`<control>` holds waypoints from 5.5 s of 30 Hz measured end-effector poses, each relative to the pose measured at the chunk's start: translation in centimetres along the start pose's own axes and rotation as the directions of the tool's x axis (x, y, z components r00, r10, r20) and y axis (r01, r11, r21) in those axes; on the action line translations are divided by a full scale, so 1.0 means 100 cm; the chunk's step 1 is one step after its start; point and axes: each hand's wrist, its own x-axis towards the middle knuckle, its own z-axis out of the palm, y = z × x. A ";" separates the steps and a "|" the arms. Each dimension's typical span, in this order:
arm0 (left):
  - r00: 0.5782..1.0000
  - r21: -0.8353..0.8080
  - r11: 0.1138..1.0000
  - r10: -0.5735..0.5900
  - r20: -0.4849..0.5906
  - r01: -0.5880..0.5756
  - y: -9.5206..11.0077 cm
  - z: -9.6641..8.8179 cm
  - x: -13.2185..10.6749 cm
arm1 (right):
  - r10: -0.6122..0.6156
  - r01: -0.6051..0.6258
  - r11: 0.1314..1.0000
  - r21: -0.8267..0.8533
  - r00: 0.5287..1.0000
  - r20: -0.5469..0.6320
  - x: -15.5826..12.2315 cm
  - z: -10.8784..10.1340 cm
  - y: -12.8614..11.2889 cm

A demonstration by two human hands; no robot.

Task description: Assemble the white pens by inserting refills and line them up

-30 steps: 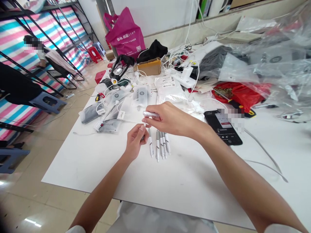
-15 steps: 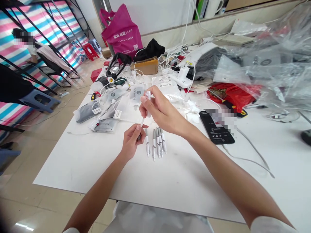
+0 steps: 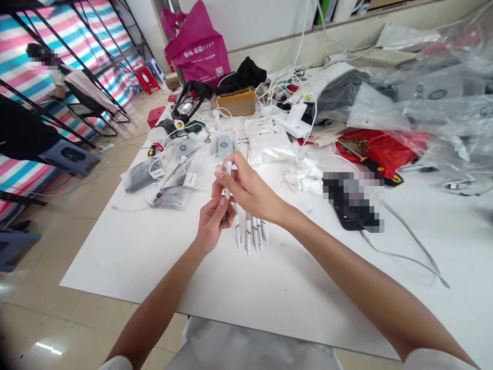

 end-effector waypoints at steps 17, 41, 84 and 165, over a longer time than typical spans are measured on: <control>0.912 0.532 0.781 0.112 0.394 -0.326 -0.019 -0.008 0.000 | -0.019 -0.066 0.970 -0.235 0.940 -0.341 -0.087 -0.036 0.077; 0.865 0.651 0.574 0.385 0.322 -0.497 -0.027 -0.011 0.006 | -0.163 0.125 0.670 -0.731 0.986 0.019 -0.111 -0.043 0.087; 0.985 0.567 0.806 0.127 0.114 -0.169 -0.008 -0.015 0.009 | -0.379 0.193 0.353 -0.916 0.924 0.049 -0.108 -0.045 0.091; 0.995 0.880 0.467 0.081 0.059 -0.090 -0.016 -0.029 0.016 | 0.028 0.053 0.984 0.169 0.894 -0.447 -0.093 -0.091 0.059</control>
